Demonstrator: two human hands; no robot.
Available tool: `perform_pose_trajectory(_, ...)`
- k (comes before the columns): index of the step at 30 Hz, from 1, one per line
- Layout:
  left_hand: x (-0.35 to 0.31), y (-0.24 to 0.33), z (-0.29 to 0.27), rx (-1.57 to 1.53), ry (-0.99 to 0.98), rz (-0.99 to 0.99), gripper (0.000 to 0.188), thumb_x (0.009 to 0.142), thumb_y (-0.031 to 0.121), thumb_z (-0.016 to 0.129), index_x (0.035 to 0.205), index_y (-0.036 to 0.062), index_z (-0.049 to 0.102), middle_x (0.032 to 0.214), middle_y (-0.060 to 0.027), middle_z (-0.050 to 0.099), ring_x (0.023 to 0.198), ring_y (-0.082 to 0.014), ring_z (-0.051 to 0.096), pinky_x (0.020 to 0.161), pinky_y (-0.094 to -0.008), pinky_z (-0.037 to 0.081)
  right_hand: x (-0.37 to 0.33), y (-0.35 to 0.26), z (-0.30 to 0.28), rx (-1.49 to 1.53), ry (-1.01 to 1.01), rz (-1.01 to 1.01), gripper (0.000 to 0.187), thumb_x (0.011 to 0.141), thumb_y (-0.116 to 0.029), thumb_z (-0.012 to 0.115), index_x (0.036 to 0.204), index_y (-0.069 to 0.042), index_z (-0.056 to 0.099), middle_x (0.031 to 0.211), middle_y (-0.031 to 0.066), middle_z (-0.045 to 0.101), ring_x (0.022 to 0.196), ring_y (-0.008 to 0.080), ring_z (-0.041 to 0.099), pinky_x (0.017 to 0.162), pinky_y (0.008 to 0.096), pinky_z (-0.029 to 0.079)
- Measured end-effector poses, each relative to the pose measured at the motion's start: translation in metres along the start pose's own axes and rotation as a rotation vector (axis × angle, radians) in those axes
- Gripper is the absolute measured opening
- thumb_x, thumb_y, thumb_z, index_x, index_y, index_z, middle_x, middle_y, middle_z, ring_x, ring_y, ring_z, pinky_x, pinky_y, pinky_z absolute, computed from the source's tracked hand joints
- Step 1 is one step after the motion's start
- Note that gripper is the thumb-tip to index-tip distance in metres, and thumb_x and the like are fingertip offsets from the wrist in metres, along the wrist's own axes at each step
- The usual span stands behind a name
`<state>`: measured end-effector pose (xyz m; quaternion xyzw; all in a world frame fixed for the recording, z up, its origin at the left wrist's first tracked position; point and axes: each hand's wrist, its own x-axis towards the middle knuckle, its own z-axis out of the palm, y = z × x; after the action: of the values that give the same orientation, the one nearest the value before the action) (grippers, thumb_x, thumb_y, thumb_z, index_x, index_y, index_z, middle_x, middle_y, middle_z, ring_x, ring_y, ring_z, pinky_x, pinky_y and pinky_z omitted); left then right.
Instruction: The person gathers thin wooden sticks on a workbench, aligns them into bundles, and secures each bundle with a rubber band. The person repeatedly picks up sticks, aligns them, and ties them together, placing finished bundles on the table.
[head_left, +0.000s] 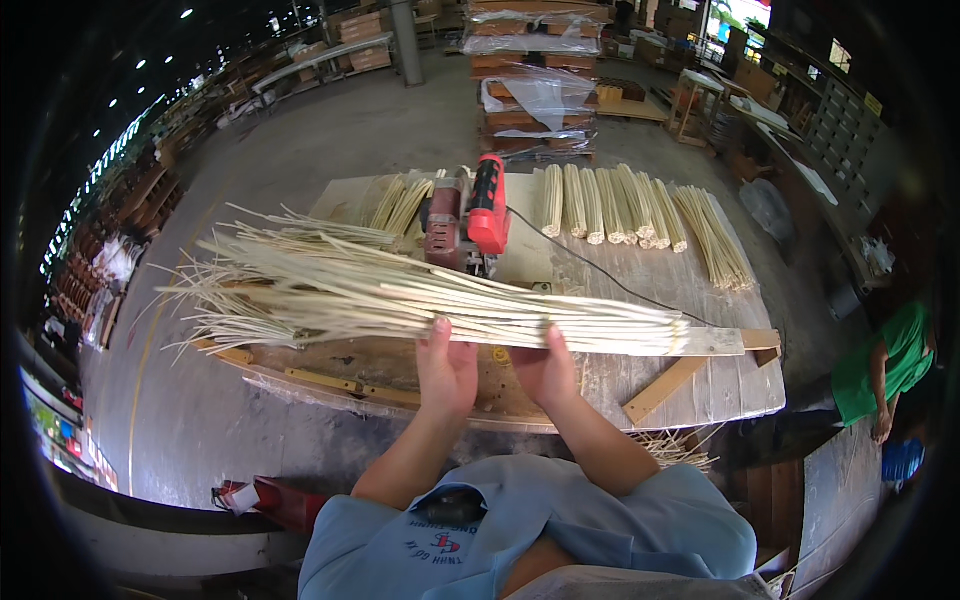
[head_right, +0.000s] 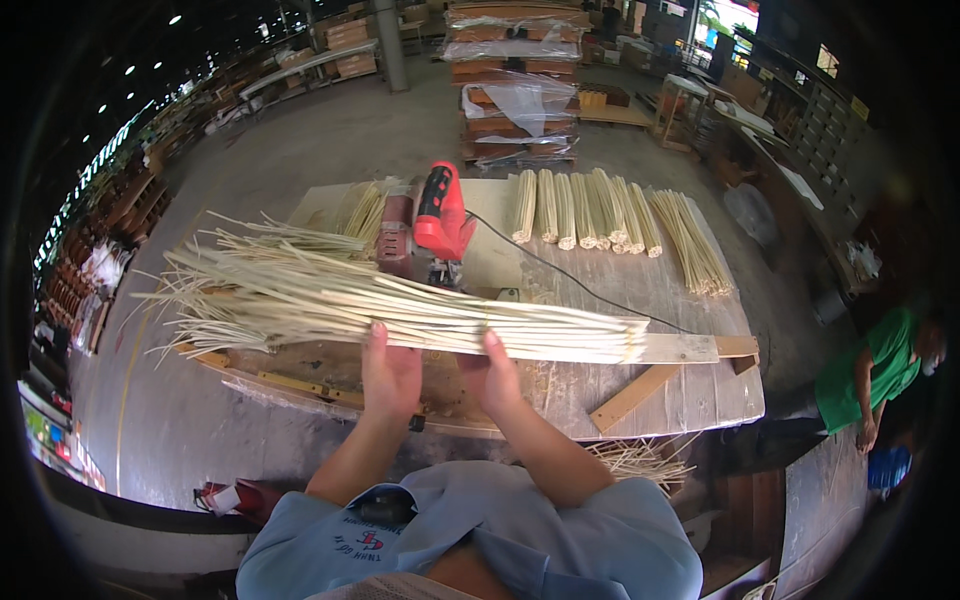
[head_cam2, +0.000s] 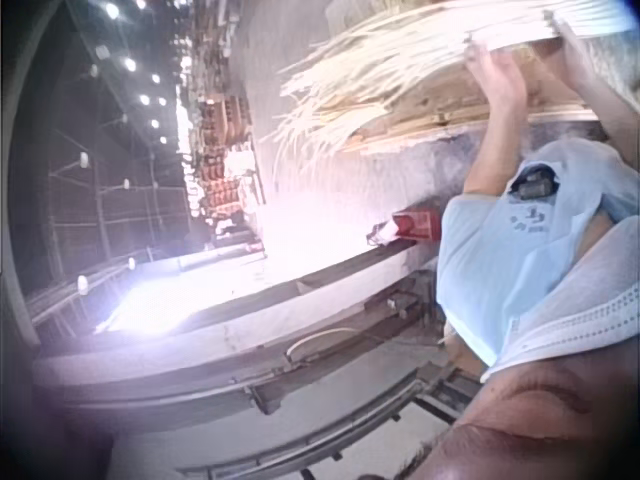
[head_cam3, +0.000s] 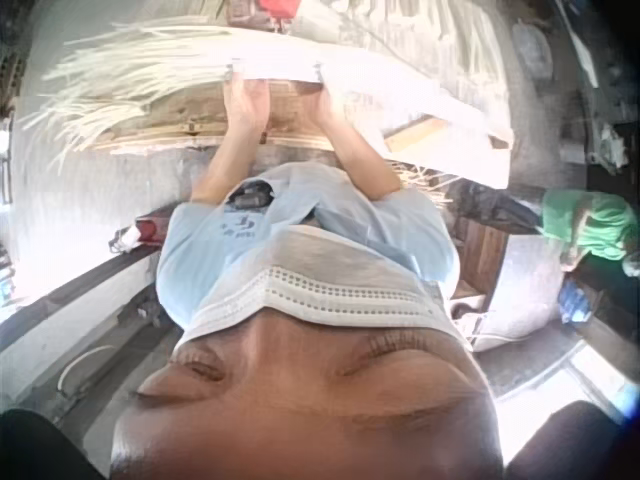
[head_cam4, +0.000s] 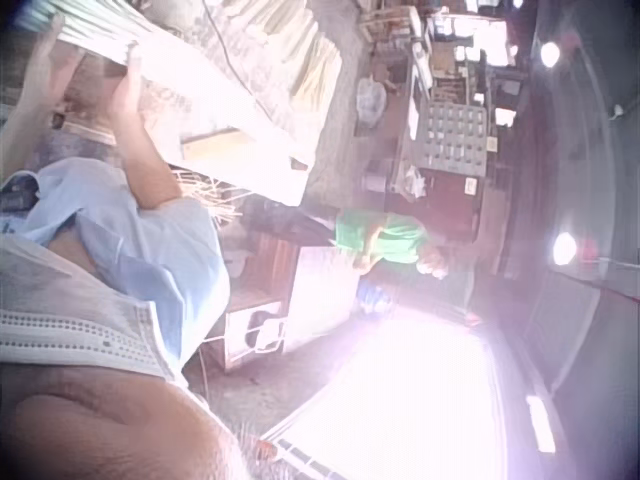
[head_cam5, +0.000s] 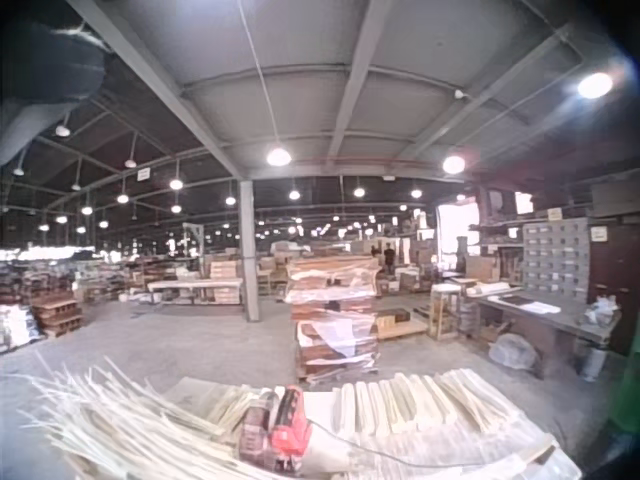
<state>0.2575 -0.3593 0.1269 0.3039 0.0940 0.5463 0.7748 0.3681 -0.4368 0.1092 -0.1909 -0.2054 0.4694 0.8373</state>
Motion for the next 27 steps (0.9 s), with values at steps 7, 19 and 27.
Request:
perform_pose_trajectory(7, 0.005, 0.054, -0.034, 0.091, 0.138, 0.205, 0.044, 0.108, 0.024, 0.050, 0.145, 0.0039, 0.038, 0.139, -0.0109, 0.053, 0.125, -0.0237, 0.057, 0.106, -0.0389, 0.049, -0.023, -0.060, 0.034, -1.006, -0.561, 0.366, 0.054, 0.083, -0.011, 0.082, 0.132, -0.002, 0.061, 0.120, 0.0108, 0.070, 0.108, 0.0170, 0.068, 0.095, 0.0340, 0.054)
perform_pose_trajectory(19, -0.003, 0.051, -0.018, 0.194, 0.178, 0.248, 0.051, 0.112, 0.040, 0.034, 0.140, -0.0012, 0.043, 0.133, -0.0155, 0.057, 0.115, -0.0260, 0.063, 0.098, -0.0384, 0.054, 0.032, 0.011, 0.033, -1.294, -0.575, 0.443, 0.081, 0.065, -0.038, 0.090, 0.131, -0.002, 0.060, 0.119, 0.0196, 0.069, 0.111, 0.0301, 0.066, 0.098, 0.0387, 0.050)
perform_pose_trajectory(27, 0.011, 0.059, -0.037, 0.385, -0.225, 0.141, 0.082, 0.100, 0.060, 0.050, 0.149, -0.0030, 0.032, 0.139, -0.0224, 0.055, 0.119, -0.0334, 0.063, 0.101, -0.0435, 0.053, 0.045, 0.016, 0.023, -0.800, -0.712, 0.696, 0.070, 0.068, -0.023, 0.088, 0.128, -0.001, 0.061, 0.115, 0.0095, 0.068, 0.110, 0.0203, 0.063, 0.098, 0.0339, 0.049)
